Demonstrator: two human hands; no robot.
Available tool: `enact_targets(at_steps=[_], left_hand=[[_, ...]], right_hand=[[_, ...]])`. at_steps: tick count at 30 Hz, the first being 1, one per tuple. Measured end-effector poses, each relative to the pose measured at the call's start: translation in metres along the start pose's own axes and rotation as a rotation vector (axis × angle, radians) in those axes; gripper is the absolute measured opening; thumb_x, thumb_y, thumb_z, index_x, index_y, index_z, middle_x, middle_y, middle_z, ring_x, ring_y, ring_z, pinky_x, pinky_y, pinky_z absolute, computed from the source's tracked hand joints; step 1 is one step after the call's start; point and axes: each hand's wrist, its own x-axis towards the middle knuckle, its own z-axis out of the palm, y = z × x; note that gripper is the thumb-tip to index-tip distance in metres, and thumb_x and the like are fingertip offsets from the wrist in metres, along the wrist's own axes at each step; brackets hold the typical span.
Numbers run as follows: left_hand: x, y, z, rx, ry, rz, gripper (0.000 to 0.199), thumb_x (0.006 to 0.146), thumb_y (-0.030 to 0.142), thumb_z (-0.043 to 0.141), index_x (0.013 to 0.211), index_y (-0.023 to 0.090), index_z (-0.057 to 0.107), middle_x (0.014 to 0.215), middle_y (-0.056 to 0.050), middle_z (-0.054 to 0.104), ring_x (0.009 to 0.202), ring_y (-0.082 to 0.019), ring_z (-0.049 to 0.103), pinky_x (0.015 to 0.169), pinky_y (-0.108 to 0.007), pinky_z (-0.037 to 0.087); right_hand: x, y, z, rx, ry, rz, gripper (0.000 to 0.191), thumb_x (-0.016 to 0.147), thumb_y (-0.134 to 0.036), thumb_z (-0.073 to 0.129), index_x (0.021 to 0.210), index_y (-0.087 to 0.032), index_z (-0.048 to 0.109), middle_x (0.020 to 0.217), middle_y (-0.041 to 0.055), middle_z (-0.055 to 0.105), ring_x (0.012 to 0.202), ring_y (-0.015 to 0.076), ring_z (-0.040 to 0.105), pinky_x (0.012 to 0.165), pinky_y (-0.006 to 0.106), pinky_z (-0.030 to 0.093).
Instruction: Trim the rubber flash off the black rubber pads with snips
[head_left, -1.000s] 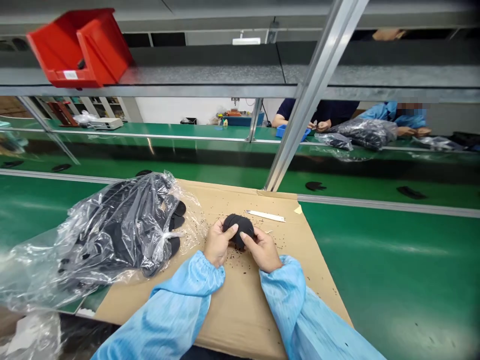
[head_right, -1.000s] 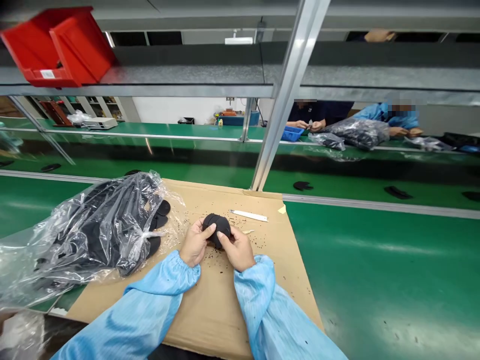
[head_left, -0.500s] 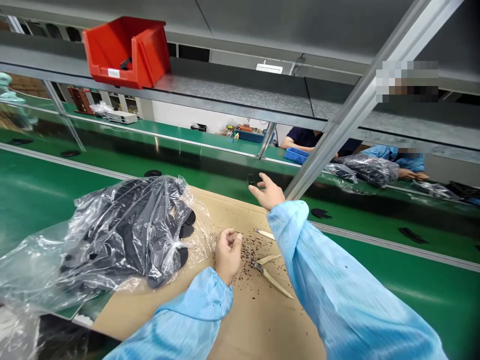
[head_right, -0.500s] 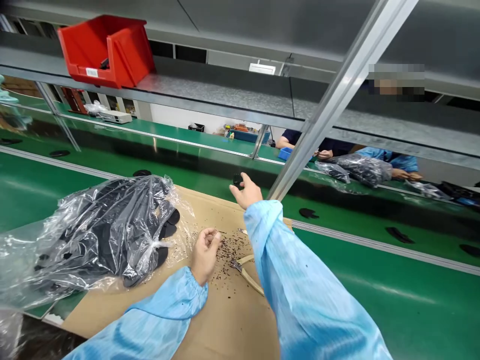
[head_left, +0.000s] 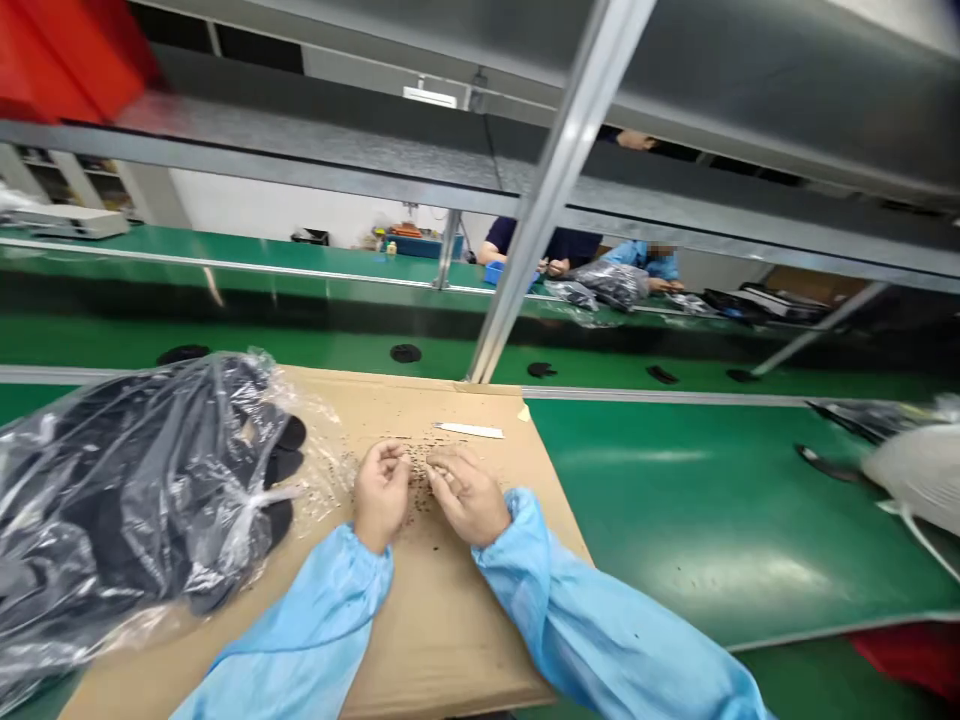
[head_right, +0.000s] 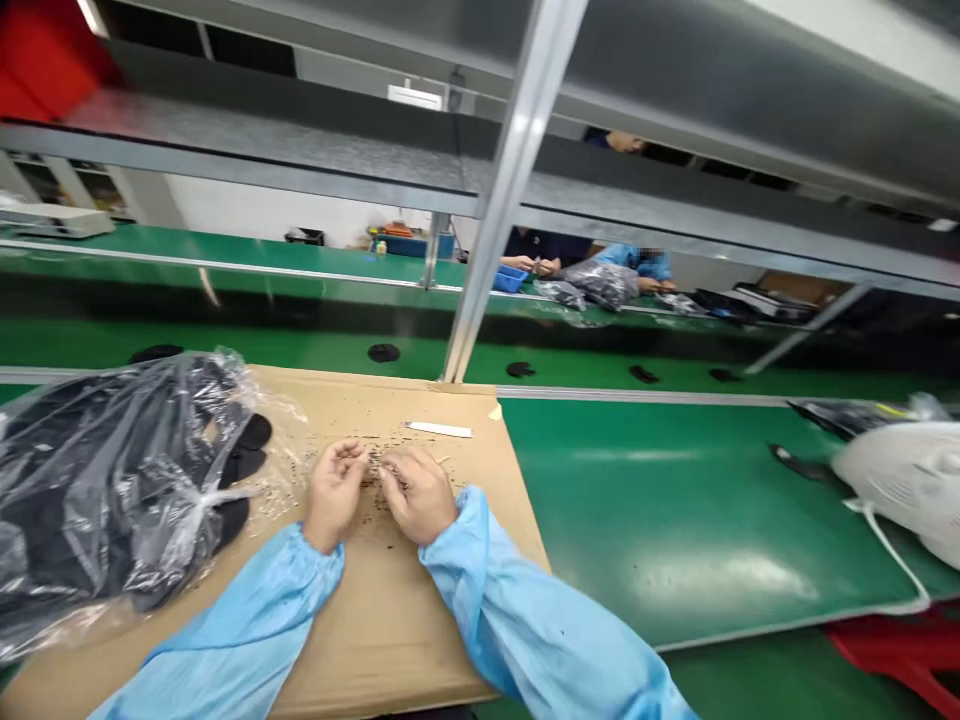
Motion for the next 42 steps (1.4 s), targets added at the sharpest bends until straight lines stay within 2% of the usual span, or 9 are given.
enact_targets(at_steps=[5, 11, 16, 21, 24, 28, 32, 38, 42], left_hand=[[-0.005, -0.001, 0.001, 0.087, -0.012, 0.023, 0.039, 0.073, 0.038, 0.069, 0.101, 0.015, 0.056, 0.082, -0.004, 0.062, 0.07, -0.013, 0.06, 0.066, -0.024, 0.051], [-0.011, 0.003, 0.005, 0.191, 0.04, 0.018, 0.039, 0.071, 0.039, 0.072, 0.099, 0.016, 0.059, 0.082, -0.004, 0.063, 0.069, -0.011, 0.06, 0.064, -0.02, 0.052], [-0.014, 0.008, 0.011, 0.258, 0.084, 0.008, 0.038, 0.07, 0.037, 0.074, 0.098, 0.016, 0.06, 0.081, -0.003, 0.064, 0.068, -0.012, 0.061, 0.062, -0.02, 0.054], [-0.017, 0.011, 0.012, 0.335, 0.059, 0.01, 0.037, 0.072, 0.038, 0.072, 0.1, 0.016, 0.06, 0.078, -0.004, 0.065, 0.067, -0.013, 0.062, 0.063, -0.021, 0.055], [-0.017, 0.011, 0.012, 0.349, 0.048, 0.025, 0.036, 0.073, 0.037, 0.071, 0.099, 0.016, 0.06, 0.077, -0.004, 0.064, 0.065, -0.013, 0.062, 0.061, -0.022, 0.055], [-0.017, 0.008, 0.01, 0.329, 0.024, 0.02, 0.034, 0.075, 0.036, 0.07, 0.101, 0.016, 0.059, 0.078, -0.004, 0.064, 0.067, -0.013, 0.061, 0.063, -0.022, 0.054], [-0.017, 0.004, 0.006, 0.279, 0.002, 0.024, 0.035, 0.075, 0.036, 0.069, 0.101, 0.016, 0.059, 0.081, -0.004, 0.063, 0.07, -0.012, 0.06, 0.067, -0.023, 0.053], [-0.016, 0.006, 0.003, 0.206, -0.049, 0.024, 0.038, 0.074, 0.039, 0.07, 0.102, 0.015, 0.059, 0.081, -0.004, 0.062, 0.069, -0.013, 0.06, 0.065, -0.023, 0.051], [-0.016, 0.014, 0.004, 0.104, -0.155, -0.052, 0.046, 0.072, 0.044, 0.071, 0.103, 0.015, 0.056, 0.082, -0.004, 0.061, 0.066, -0.012, 0.059, 0.06, -0.024, 0.051]], right_hand=[[0.002, 0.115, -0.068, -0.464, -0.068, 0.179, 0.018, 0.089, -0.023, 0.049, 0.093, -0.02, 0.067, 0.096, 0.0067, 0.065, 0.093, 0.0186, 0.06, 0.086, 0.031, 0.049], [-0.005, 0.246, -0.126, -0.688, 0.021, 0.537, 0.029, 0.085, -0.029, 0.056, 0.106, -0.013, 0.067, 0.116, 0.0181, 0.056, 0.108, 0.0324, 0.05, 0.092, 0.046, 0.043], [0.013, 0.296, -0.13, -0.736, -0.057, 0.569, 0.036, 0.091, -0.037, 0.05, 0.115, -0.014, 0.064, 0.147, 0.0133, 0.034, 0.129, 0.0329, 0.032, 0.106, 0.046, 0.029], [0.037, 0.322, -0.136, -0.707, -0.151, 0.535, 0.031, 0.091, -0.038, 0.047, 0.111, -0.024, 0.066, 0.152, 0.0008, 0.027, 0.135, 0.0313, 0.026, 0.108, 0.05, 0.028], [0.042, 0.327, -0.138, -0.684, -0.17, 0.564, 0.032, 0.092, -0.038, 0.045, 0.118, -0.029, 0.061, 0.15, -0.0009, 0.033, 0.134, 0.0313, 0.031, 0.108, 0.053, 0.029], [0.036, 0.321, -0.137, -0.687, -0.132, 0.618, 0.041, 0.092, -0.036, 0.045, 0.127, -0.017, 0.054, 0.149, 0.0096, 0.035, 0.126, 0.0345, 0.041, 0.105, 0.054, 0.032], [0.016, 0.295, -0.136, -0.71, -0.074, 0.643, 0.049, 0.091, -0.036, 0.047, 0.133, -0.011, 0.047, 0.149, 0.0133, 0.033, 0.125, 0.0308, 0.045, 0.106, 0.044, 0.037], [-0.036, 0.218, -0.122, -0.489, 0.169, 0.499, 0.054, 0.09, -0.036, 0.043, 0.138, -0.012, 0.041, 0.146, 0.0176, 0.035, 0.126, 0.0273, 0.046, 0.098, 0.043, 0.047], [-0.055, 0.138, -0.102, -0.399, 0.142, 0.281, 0.048, 0.093, -0.036, 0.042, 0.137, -0.016, 0.043, 0.145, 0.0151, 0.038, 0.132, 0.0258, 0.039, 0.099, 0.044, 0.046]])
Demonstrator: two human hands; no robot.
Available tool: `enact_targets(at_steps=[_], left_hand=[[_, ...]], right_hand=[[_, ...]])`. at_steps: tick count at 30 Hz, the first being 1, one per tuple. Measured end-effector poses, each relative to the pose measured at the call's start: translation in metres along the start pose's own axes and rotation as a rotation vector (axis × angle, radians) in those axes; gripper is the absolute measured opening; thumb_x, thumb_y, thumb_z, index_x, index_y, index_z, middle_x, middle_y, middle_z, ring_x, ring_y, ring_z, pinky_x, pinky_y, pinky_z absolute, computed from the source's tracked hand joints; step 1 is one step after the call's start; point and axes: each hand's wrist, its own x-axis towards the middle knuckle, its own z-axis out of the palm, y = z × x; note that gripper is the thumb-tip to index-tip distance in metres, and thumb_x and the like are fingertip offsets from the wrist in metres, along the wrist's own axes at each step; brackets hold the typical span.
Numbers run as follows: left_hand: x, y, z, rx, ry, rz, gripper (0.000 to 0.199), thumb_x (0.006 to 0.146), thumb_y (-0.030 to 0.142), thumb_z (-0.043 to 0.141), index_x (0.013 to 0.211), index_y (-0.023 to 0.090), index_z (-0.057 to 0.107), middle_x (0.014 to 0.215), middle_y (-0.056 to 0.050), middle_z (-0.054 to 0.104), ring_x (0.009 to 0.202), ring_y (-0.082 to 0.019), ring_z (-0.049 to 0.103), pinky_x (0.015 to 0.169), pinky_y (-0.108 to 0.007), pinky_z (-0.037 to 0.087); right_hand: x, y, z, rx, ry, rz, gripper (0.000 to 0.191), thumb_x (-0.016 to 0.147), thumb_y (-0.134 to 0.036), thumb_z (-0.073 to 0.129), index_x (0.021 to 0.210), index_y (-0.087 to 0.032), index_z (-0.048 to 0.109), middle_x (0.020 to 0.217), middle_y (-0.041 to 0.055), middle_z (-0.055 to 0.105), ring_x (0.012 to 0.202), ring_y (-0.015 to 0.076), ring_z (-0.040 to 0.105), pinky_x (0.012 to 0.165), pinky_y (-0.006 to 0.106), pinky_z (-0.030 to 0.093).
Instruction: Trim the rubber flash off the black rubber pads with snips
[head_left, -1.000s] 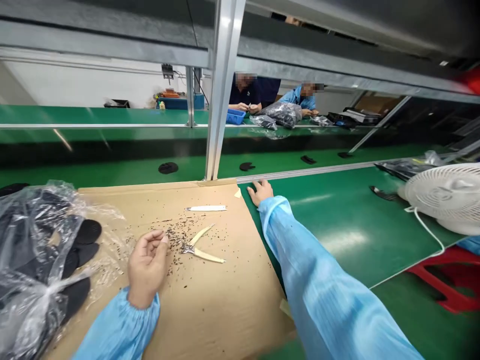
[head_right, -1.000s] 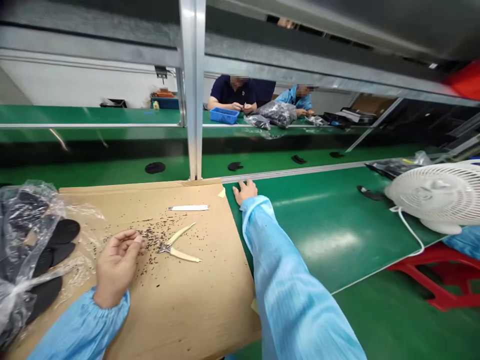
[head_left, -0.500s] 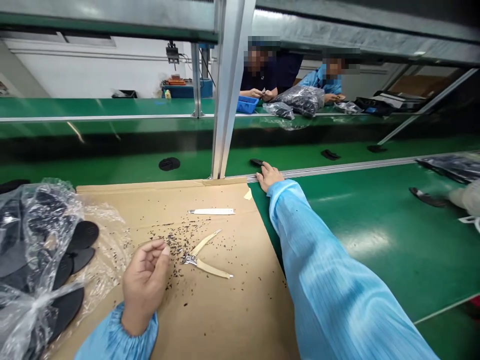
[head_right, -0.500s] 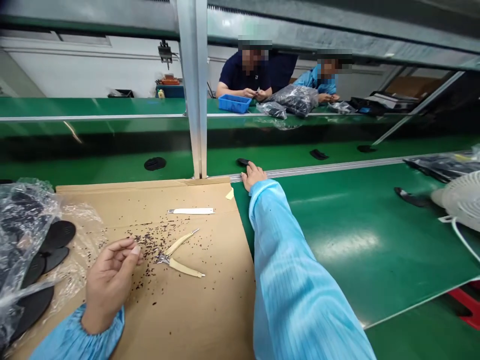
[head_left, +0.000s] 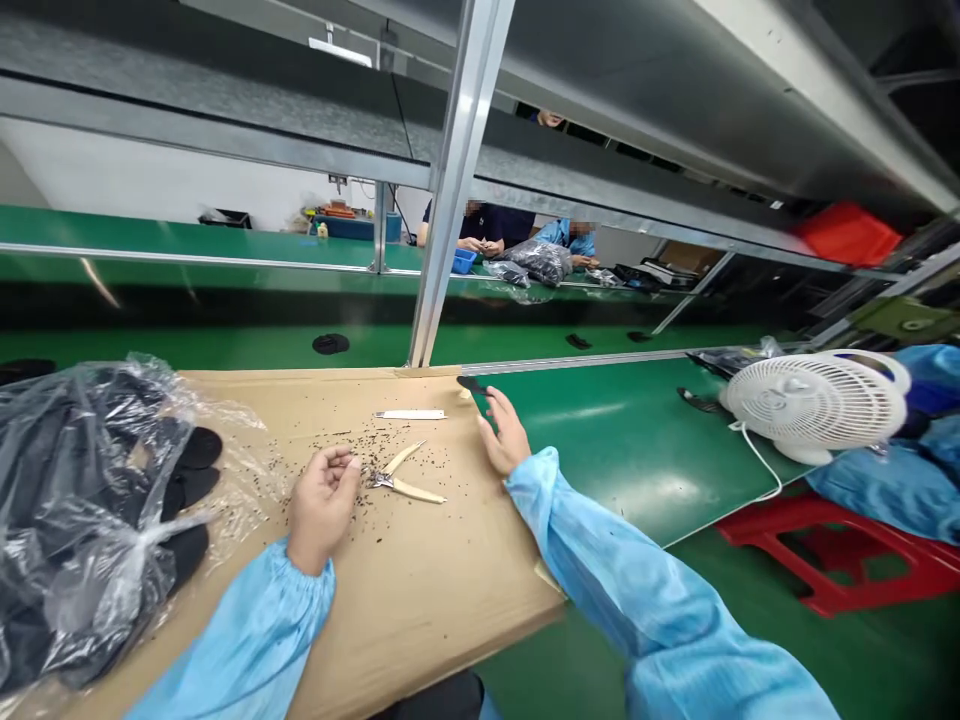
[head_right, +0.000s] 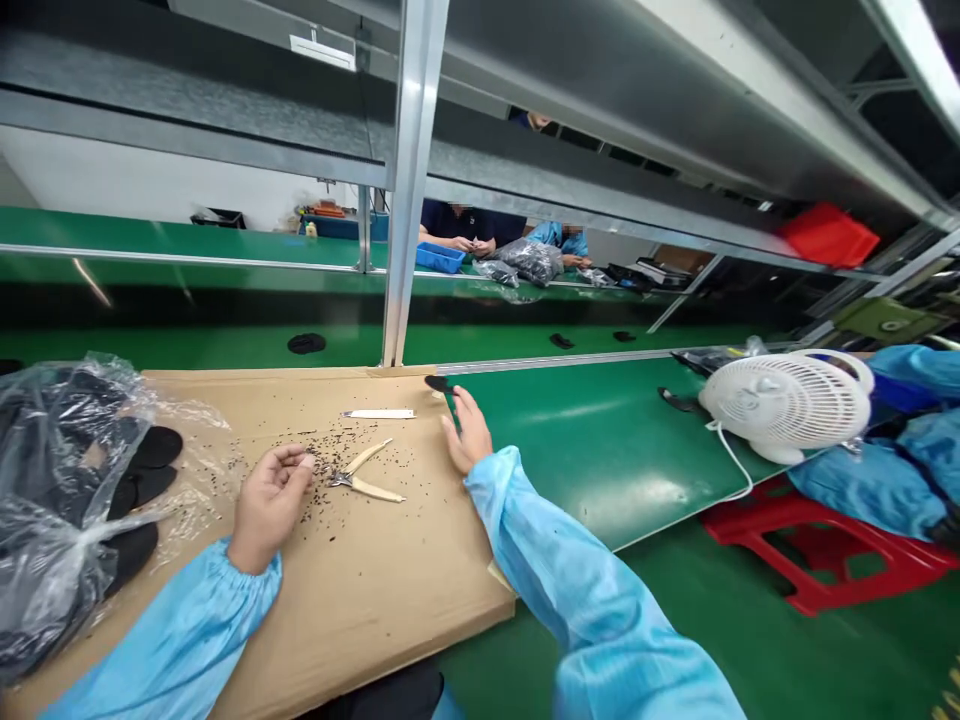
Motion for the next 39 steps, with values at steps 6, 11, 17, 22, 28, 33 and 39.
enact_targets(at_steps=[6, 11, 17, 22, 28, 33, 39], left_hand=[[0.0, 0.013, 0.0, -0.359, -0.182, -0.193, 0.052, 0.073, 0.048, 0.07, 0.109, 0.014, 0.053, 0.097, -0.009, 0.066, 0.077, -0.017, 0.065, 0.068, -0.029, 0.054], [0.011, 0.008, -0.007, -0.365, 0.118, -0.133, 0.047, 0.063, 0.036, 0.08, 0.098, 0.014, 0.058, 0.091, -0.005, 0.067, 0.075, -0.014, 0.065, 0.072, -0.027, 0.053], [0.017, 0.014, -0.004, -0.445, 0.226, -0.156, 0.051, 0.055, 0.028, 0.084, 0.097, 0.014, 0.057, 0.079, 0.001, 0.064, 0.064, -0.012, 0.063, 0.061, -0.024, 0.052], [0.018, 0.015, -0.001, -0.432, 0.202, -0.201, 0.042, 0.058, 0.021, 0.083, 0.092, 0.013, 0.059, 0.077, 0.001, 0.063, 0.061, -0.01, 0.061, 0.06, -0.02, 0.052], [0.016, 0.017, -0.004, -0.498, 0.057, -0.36, 0.022, 0.07, 0.009, 0.07, 0.09, 0.013, 0.061, 0.082, -0.002, 0.06, 0.062, -0.009, 0.06, 0.054, -0.018, 0.051], [0.014, 0.023, -0.004, -0.592, 0.033, -0.43, 0.019, 0.074, 0.007, 0.063, 0.092, 0.014, 0.06, 0.08, -0.003, 0.058, 0.057, -0.008, 0.056, 0.048, -0.018, 0.05], [0.017, 0.022, -0.004, -0.663, 0.015, -0.446, 0.017, 0.075, 0.007, 0.064, 0.09, 0.014, 0.058, 0.079, -0.002, 0.057, 0.055, -0.008, 0.055, 0.048, -0.019, 0.049]], right_hand=[[-0.023, -0.136, 0.013, 0.098, -0.274, -0.502, 0.031, 0.091, -0.03, 0.049, 0.119, -0.021, 0.058, 0.137, 0.0085, 0.051, 0.122, 0.0241, 0.049, 0.102, 0.044, 0.042], [-0.014, -0.158, 0.045, 0.187, -0.304, -0.466, 0.022, 0.088, -0.03, 0.054, 0.105, -0.023, 0.065, 0.126, 0.007, 0.059, 0.116, 0.0223, 0.052, 0.099, 0.042, 0.043], [-0.008, -0.114, 0.042, 0.043, -0.461, -0.29, 0.057, 0.077, -0.044, 0.067, 0.128, -0.02, 0.054, 0.137, 0.0138, 0.046, 0.124, 0.0313, 0.042, 0.103, 0.051, 0.035], [-0.011, -0.109, 0.038, 0.041, -0.565, -0.257, 0.05, 0.081, -0.036, 0.065, 0.126, -0.018, 0.053, 0.127, 0.0116, 0.054, 0.121, 0.028, 0.045, 0.104, 0.046, 0.036], [-0.01, -0.119, 0.041, 0.196, -0.312, -0.159, 0.04, 0.096, -0.032, 0.04, 0.134, -0.021, 0.046, 0.12, 0.0114, 0.055, 0.112, 0.0236, 0.051, 0.099, 0.041, 0.043], [-0.011, -0.124, 0.039, 0.311, -0.189, -0.155, 0.045, 0.09, -0.043, 0.053, 0.129, -0.02, 0.051, 0.109, 0.011, 0.055, 0.101, 0.0228, 0.056, 0.092, 0.037, 0.049], [-0.011, -0.123, 0.047, 0.233, -0.187, -0.292, 0.037, 0.088, -0.039, 0.058, 0.12, -0.022, 0.057, 0.104, 0.0102, 0.061, 0.097, 0.0258, 0.057, 0.088, 0.042, 0.047]])
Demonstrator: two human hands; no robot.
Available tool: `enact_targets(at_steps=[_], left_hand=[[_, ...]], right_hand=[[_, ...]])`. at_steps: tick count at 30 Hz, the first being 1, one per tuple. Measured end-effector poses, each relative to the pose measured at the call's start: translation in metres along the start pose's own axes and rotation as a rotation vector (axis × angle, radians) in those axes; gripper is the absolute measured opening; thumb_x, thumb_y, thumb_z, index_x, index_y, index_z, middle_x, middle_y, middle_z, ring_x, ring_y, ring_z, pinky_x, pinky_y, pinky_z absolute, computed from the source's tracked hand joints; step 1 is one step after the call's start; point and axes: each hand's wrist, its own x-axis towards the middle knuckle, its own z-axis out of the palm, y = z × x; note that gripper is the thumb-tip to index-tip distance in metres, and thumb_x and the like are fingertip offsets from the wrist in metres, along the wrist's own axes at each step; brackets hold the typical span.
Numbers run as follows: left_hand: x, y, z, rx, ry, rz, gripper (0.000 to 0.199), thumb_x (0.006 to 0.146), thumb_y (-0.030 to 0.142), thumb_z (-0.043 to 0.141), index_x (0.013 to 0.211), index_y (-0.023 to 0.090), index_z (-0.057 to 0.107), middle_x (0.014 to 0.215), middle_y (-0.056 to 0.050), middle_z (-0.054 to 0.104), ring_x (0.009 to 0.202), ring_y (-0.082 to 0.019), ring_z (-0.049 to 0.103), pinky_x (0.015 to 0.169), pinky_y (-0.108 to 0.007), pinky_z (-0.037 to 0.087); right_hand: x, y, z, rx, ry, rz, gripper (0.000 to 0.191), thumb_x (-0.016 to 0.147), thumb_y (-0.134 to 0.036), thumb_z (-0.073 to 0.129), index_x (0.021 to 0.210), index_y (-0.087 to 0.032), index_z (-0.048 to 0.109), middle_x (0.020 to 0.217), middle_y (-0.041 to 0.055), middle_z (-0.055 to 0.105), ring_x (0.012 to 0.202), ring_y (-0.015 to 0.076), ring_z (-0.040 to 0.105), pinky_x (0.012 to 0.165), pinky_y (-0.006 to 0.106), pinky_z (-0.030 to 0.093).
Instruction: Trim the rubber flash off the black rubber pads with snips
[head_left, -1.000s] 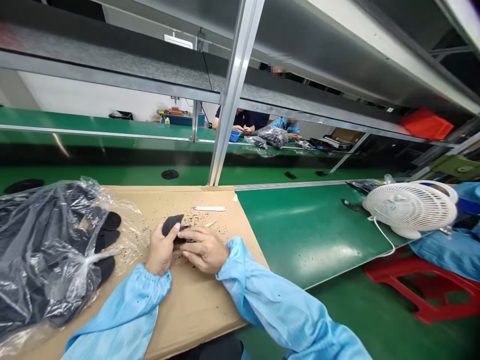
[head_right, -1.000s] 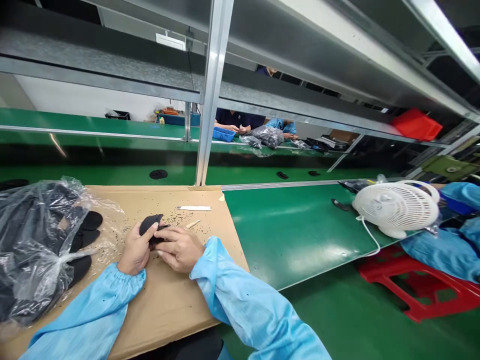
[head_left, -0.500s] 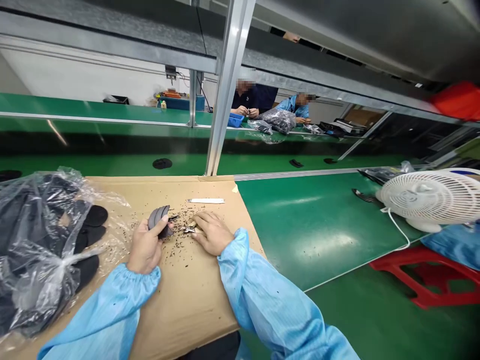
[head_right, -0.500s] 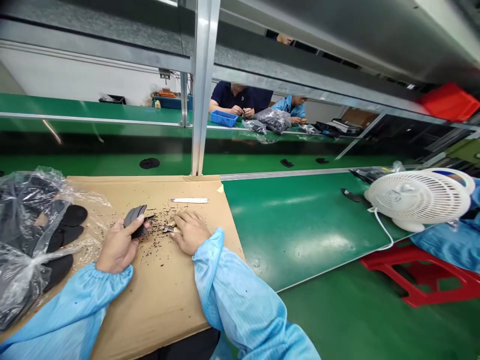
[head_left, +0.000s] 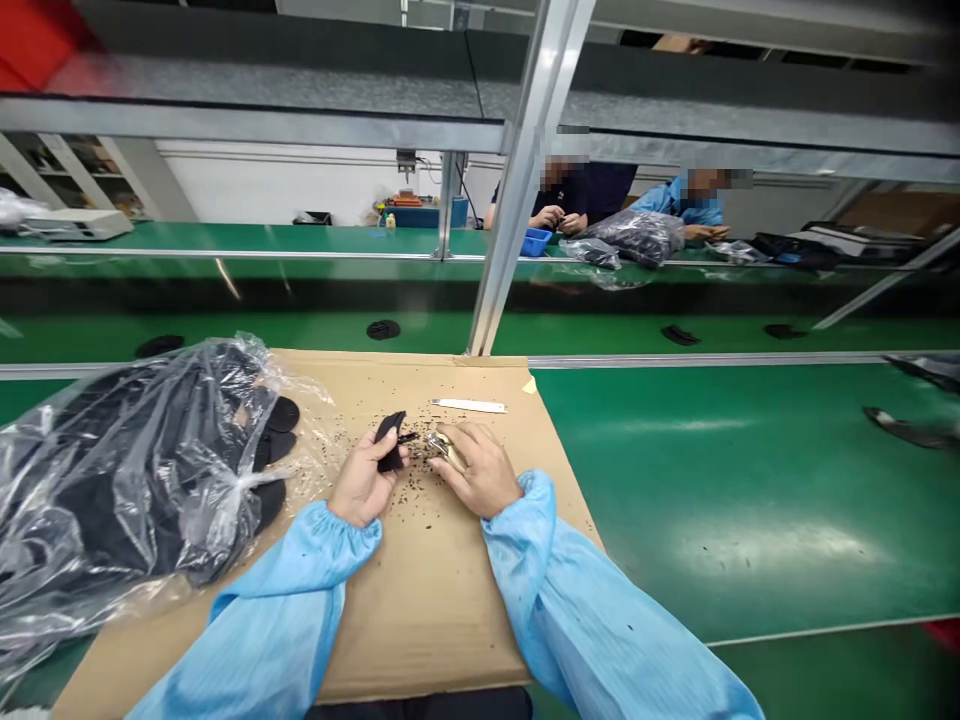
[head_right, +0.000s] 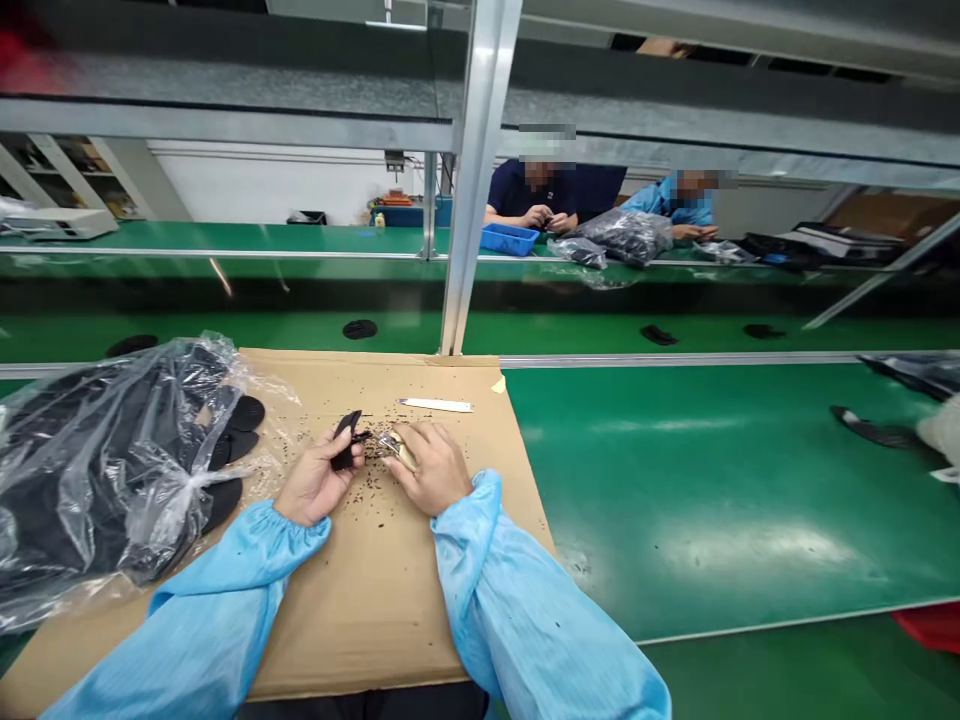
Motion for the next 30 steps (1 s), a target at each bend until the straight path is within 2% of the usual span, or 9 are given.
enact_targets(at_steps=[4, 18, 26, 30], left_hand=[[0.0008, 0.0, -0.0014, -0.02, 0.0, -0.011, 0.02, 0.074, 0.008, 0.066, 0.091, 0.014, 0.057, 0.078, -0.002, 0.057, 0.056, -0.008, 0.055, 0.049, -0.019, 0.048], [0.0001, -0.0005, -0.0028, -0.026, -0.023, -0.016, 0.021, 0.074, 0.008, 0.067, 0.092, 0.014, 0.057, 0.082, -0.003, 0.057, 0.058, -0.008, 0.054, 0.052, -0.02, 0.047], [-0.0005, -0.003, -0.0041, -0.005, -0.032, 0.033, 0.024, 0.075, 0.009, 0.068, 0.094, 0.014, 0.055, 0.082, -0.003, 0.058, 0.058, -0.008, 0.055, 0.053, -0.02, 0.049], [0.0008, -0.0047, -0.0046, 0.014, -0.052, 0.061, 0.032, 0.071, 0.012, 0.073, 0.097, 0.015, 0.054, 0.083, -0.002, 0.059, 0.06, -0.009, 0.058, 0.055, -0.021, 0.05]], right_hand=[[-0.0004, 0.003, 0.0034, -0.039, -0.017, -0.005, 0.037, 0.088, -0.041, 0.058, 0.119, -0.022, 0.057, 0.098, 0.0098, 0.062, 0.091, 0.0259, 0.057, 0.083, 0.041, 0.048], [-0.0007, 0.005, 0.0052, -0.052, -0.066, -0.002, 0.032, 0.09, -0.04, 0.056, 0.115, -0.021, 0.059, 0.092, 0.0087, 0.064, 0.087, 0.0242, 0.06, 0.08, 0.038, 0.05], [0.0002, 0.0024, 0.0012, -0.146, -0.132, -0.002, 0.021, 0.09, -0.022, 0.05, 0.107, -0.02, 0.062, 0.081, 0.0061, 0.061, 0.077, 0.0203, 0.058, 0.073, 0.031, 0.048], [-0.002, 0.0027, 0.0038, -0.093, -0.141, 0.055, 0.022, 0.088, -0.021, 0.052, 0.108, -0.02, 0.063, 0.081, 0.0049, 0.061, 0.077, 0.0191, 0.059, 0.071, 0.029, 0.047]])
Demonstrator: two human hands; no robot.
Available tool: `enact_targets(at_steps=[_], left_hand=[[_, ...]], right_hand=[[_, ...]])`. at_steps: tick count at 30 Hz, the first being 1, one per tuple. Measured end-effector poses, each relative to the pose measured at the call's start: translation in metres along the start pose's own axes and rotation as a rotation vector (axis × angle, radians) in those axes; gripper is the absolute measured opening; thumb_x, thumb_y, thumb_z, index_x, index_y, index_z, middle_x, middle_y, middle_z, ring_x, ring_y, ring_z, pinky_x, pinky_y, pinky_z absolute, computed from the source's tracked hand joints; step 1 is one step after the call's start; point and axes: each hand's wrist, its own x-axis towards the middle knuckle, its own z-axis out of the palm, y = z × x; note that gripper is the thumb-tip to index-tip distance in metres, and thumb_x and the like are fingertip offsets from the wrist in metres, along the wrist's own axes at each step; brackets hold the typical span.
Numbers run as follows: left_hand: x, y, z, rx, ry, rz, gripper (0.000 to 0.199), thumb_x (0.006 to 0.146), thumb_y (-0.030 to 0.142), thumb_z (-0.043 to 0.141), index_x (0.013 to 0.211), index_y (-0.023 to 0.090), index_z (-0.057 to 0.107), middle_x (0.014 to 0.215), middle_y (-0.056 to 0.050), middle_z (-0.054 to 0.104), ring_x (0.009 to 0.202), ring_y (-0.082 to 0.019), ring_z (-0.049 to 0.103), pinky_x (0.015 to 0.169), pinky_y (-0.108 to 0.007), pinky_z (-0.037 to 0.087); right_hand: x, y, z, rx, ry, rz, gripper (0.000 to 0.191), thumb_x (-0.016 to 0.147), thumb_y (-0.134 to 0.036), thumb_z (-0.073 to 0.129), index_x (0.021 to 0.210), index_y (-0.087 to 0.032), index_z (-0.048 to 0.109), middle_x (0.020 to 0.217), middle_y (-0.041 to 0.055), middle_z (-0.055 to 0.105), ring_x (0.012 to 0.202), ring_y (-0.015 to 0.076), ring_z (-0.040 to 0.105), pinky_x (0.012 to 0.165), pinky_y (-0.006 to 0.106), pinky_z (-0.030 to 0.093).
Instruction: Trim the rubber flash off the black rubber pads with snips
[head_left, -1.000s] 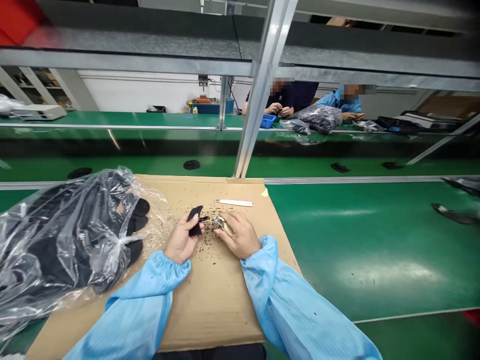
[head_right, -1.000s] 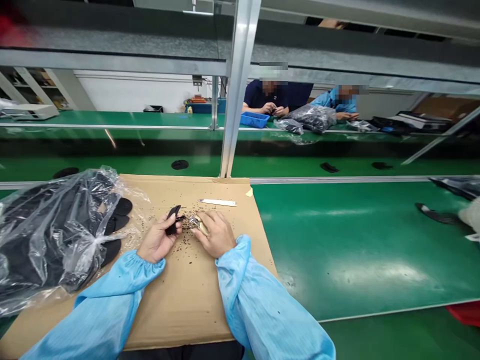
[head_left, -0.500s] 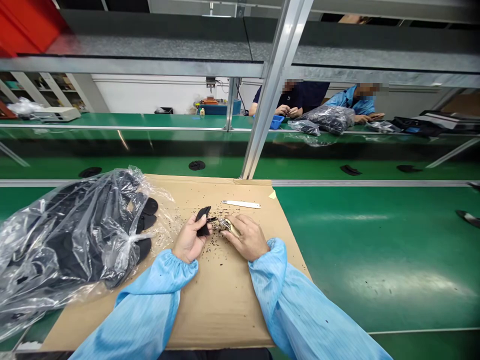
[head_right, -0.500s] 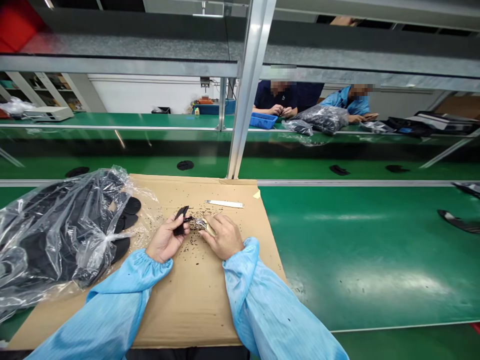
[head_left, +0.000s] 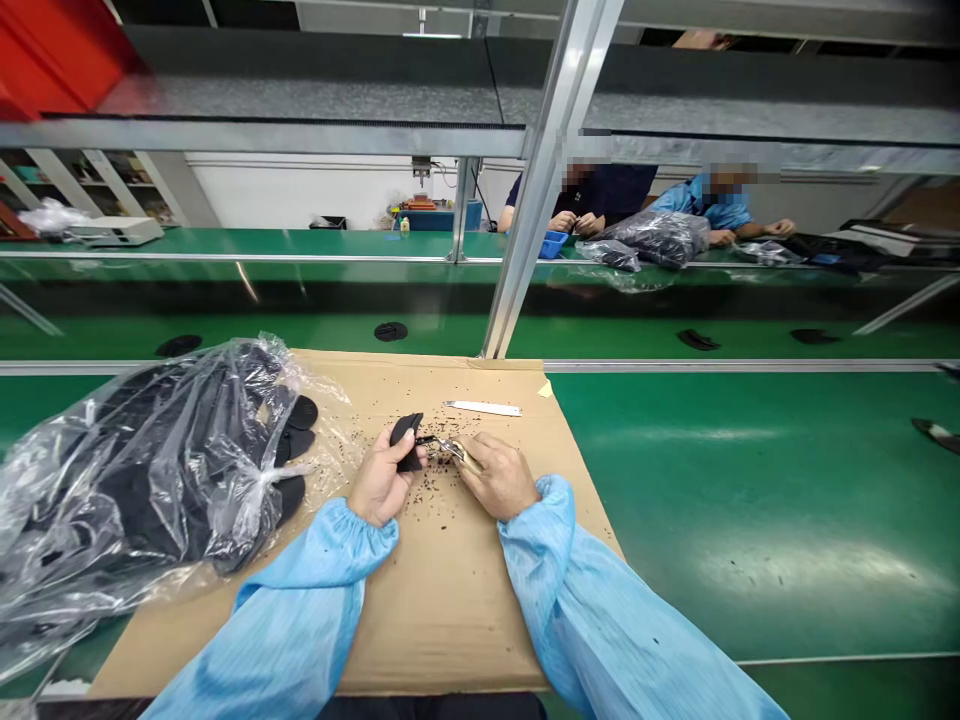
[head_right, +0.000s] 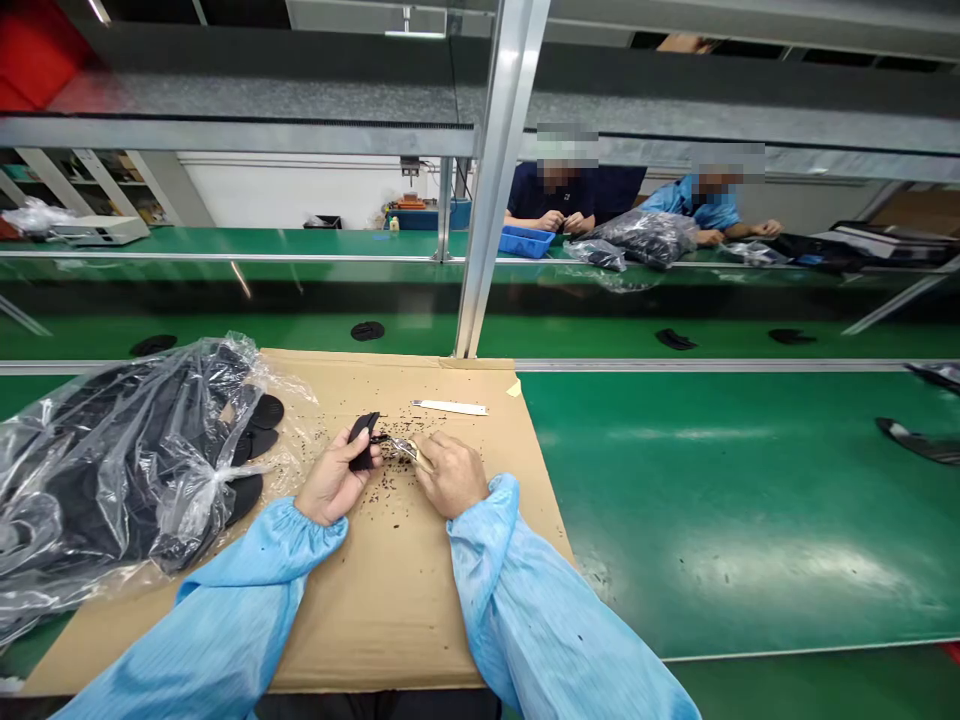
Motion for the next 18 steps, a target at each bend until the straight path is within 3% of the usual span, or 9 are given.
enact_targets(at_steps=[5, 8, 12, 15, 18], left_hand=[[0.0012, 0.001, 0.0014, 0.054, 0.038, 0.138, 0.051, 0.062, 0.014, 0.081, 0.104, 0.018, 0.052, 0.086, 0.001, 0.061, 0.059, -0.008, 0.059, 0.055, -0.02, 0.05], [0.0013, 0.004, 0.0014, 0.069, 0.027, 0.137, 0.06, 0.06, 0.016, 0.084, 0.109, 0.019, 0.05, 0.083, 0.001, 0.062, 0.054, -0.007, 0.057, 0.046, -0.017, 0.045], [0.004, 0.0058, -0.0002, 0.007, 0.056, 0.061, 0.04, 0.067, 0.017, 0.08, 0.1, 0.012, 0.058, 0.077, 0.0, 0.061, 0.052, -0.004, 0.052, 0.043, -0.013, 0.04], [0.0061, 0.0051, -0.0007, -0.049, 0.04, 0.04, 0.021, 0.074, 0.014, 0.073, 0.093, 0.01, 0.063, 0.086, -0.006, 0.065, 0.067, -0.008, 0.06, 0.056, -0.014, 0.049], [0.0053, 0.0048, 0.0, -0.053, -0.007, 0.026, 0.019, 0.076, 0.013, 0.071, 0.094, 0.011, 0.064, 0.093, -0.008, 0.067, 0.077, -0.012, 0.063, 0.064, -0.019, 0.053]], right_hand=[[-0.0001, 0.0026, 0.0015, 0.149, 0.07, 0.082, 0.025, 0.088, -0.027, 0.057, 0.111, -0.02, 0.063, 0.085, 0.0051, 0.063, 0.079, 0.0187, 0.059, 0.075, 0.029, 0.048], [0.0002, 0.0037, 0.001, 0.179, 0.08, 0.091, 0.026, 0.087, -0.029, 0.058, 0.111, -0.021, 0.063, 0.088, 0.0059, 0.063, 0.081, 0.0195, 0.06, 0.078, 0.032, 0.049], [0.0003, 0.0017, 0.0009, 0.217, 0.043, 0.068, 0.028, 0.087, -0.03, 0.058, 0.113, -0.021, 0.062, 0.091, 0.0064, 0.063, 0.085, 0.0201, 0.06, 0.079, 0.032, 0.049], [0.0, 0.0, 0.0013, 0.226, 0.014, 0.039, 0.028, 0.087, -0.029, 0.058, 0.114, -0.022, 0.061, 0.09, 0.0057, 0.063, 0.086, 0.0198, 0.059, 0.08, 0.032, 0.048], [-0.0005, -0.0002, 0.0016, 0.225, 0.006, 0.028, 0.029, 0.087, -0.029, 0.058, 0.115, -0.022, 0.06, 0.09, 0.0057, 0.063, 0.086, 0.0198, 0.059, 0.08, 0.032, 0.048]])
